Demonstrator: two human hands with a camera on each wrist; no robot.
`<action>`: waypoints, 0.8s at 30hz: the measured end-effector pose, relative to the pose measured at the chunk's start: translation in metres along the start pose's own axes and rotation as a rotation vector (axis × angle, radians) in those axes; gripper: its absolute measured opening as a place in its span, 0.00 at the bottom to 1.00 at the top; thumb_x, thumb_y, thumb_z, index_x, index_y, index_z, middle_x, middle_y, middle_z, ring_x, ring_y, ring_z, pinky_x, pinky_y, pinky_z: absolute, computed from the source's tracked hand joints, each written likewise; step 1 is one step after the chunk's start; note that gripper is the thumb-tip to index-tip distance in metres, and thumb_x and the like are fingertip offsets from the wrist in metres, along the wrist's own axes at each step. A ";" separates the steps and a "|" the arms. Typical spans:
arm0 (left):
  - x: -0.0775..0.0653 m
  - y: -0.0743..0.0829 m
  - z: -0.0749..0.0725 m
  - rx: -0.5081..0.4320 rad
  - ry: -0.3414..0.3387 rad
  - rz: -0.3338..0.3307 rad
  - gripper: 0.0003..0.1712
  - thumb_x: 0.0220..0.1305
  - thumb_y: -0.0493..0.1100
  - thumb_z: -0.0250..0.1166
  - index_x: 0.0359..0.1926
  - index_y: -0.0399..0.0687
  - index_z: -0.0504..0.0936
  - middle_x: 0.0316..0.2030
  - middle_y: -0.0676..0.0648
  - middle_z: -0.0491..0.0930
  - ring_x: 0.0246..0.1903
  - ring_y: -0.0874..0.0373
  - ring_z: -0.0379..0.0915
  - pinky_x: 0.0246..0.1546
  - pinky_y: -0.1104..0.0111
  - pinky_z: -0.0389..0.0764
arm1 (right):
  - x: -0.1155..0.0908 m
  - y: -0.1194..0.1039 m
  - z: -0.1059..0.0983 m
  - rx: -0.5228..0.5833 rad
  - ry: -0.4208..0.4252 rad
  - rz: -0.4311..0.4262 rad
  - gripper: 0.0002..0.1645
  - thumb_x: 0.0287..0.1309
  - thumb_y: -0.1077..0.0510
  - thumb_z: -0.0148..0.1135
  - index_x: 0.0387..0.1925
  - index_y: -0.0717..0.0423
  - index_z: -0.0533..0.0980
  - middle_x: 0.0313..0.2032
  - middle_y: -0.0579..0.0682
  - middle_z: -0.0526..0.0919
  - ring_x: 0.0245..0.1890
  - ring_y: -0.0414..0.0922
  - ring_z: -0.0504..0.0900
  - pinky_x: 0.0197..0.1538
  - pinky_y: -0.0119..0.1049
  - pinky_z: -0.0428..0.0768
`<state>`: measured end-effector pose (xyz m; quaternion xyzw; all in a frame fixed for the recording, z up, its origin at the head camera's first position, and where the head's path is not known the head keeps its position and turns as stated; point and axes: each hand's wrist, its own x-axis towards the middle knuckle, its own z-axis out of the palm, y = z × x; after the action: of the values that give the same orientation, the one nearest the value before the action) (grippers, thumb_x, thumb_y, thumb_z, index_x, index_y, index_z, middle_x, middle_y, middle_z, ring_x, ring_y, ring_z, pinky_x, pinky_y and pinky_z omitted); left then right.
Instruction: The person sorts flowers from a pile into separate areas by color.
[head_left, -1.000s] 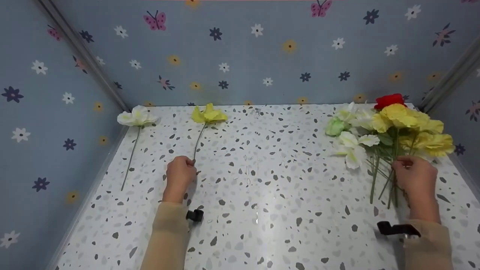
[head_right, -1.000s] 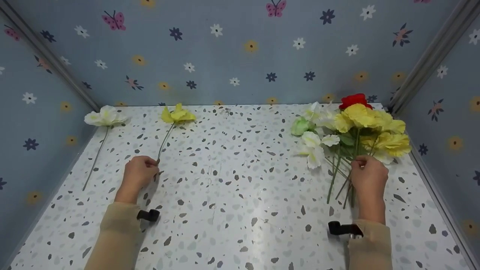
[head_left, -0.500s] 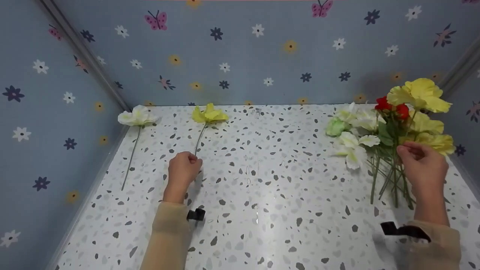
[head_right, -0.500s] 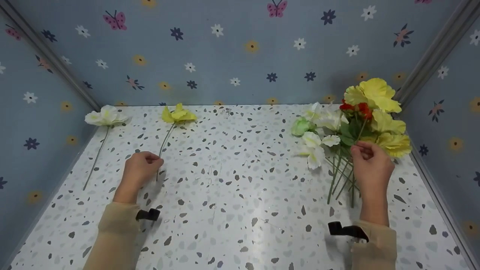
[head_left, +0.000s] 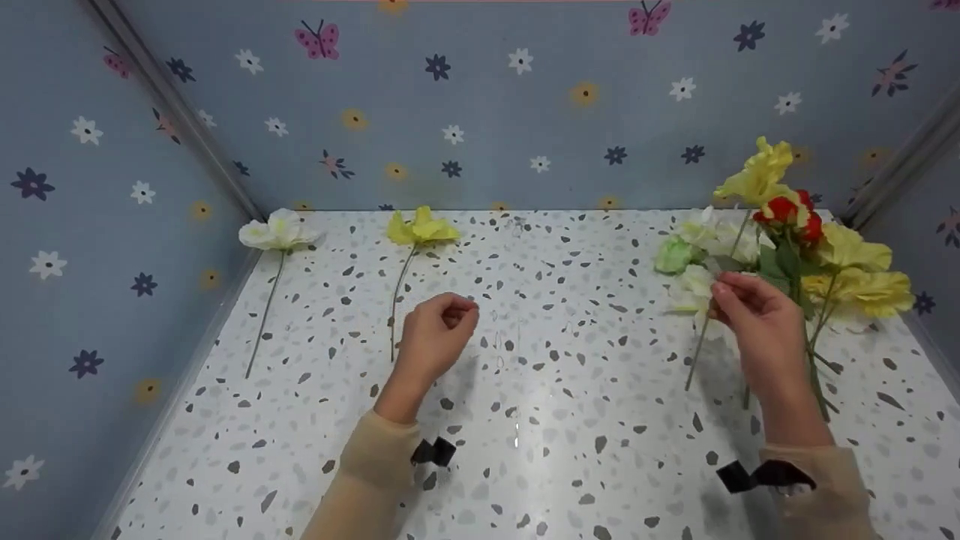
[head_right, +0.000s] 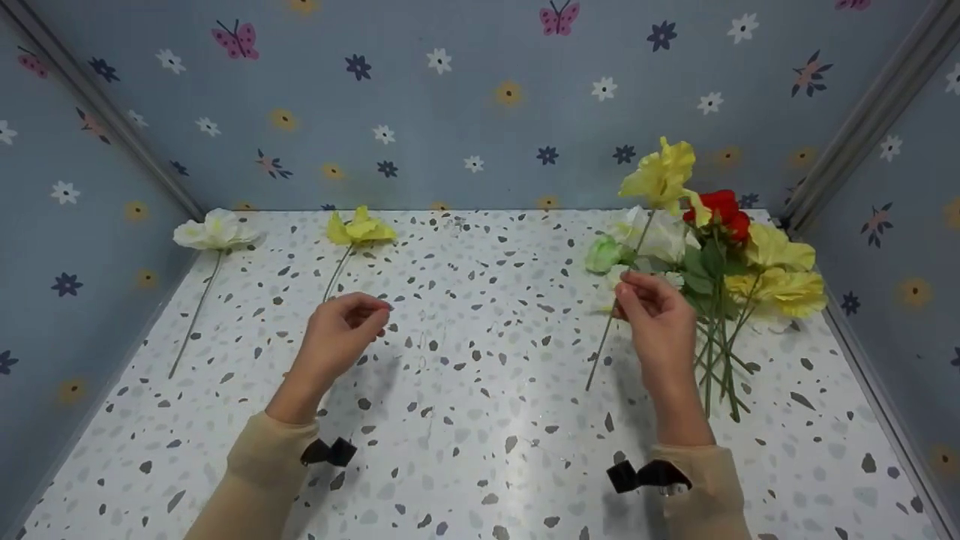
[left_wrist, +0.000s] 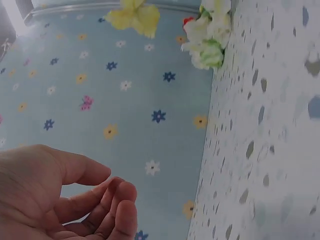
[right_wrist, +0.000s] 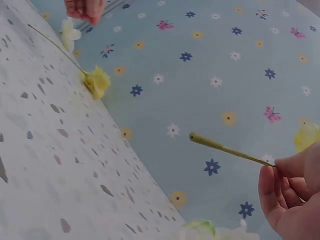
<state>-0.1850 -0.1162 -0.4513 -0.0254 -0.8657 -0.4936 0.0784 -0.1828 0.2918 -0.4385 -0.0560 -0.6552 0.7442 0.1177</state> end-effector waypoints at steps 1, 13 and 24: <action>-0.003 0.004 0.005 -0.019 -0.013 0.008 0.06 0.66 0.43 0.66 0.39 0.47 0.87 0.30 0.53 0.83 0.30 0.58 0.78 0.33 0.65 0.80 | -0.002 0.003 0.006 0.007 -0.022 0.002 0.23 0.61 0.59 0.70 0.54 0.67 0.79 0.42 0.53 0.83 0.38 0.44 0.82 0.42 0.30 0.84; -0.041 0.037 0.060 -0.224 -0.280 0.037 0.06 0.68 0.42 0.64 0.43 0.51 0.86 0.32 0.52 0.85 0.30 0.61 0.82 0.30 0.68 0.81 | -0.036 0.029 0.072 -0.022 -0.213 0.024 0.23 0.64 0.56 0.68 0.55 0.67 0.78 0.42 0.57 0.82 0.38 0.46 0.82 0.43 0.36 0.85; -0.067 0.053 0.086 -0.311 -0.482 0.011 0.08 0.71 0.42 0.64 0.45 0.47 0.86 0.32 0.55 0.86 0.29 0.61 0.84 0.30 0.68 0.83 | -0.055 0.036 0.095 0.108 -0.299 0.074 0.21 0.66 0.61 0.65 0.56 0.71 0.75 0.44 0.59 0.81 0.39 0.45 0.81 0.43 0.36 0.85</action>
<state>-0.1224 -0.0130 -0.4595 -0.1582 -0.7733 -0.5997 -0.1317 -0.1563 0.1824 -0.4654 0.0379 -0.6220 0.7821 -0.0060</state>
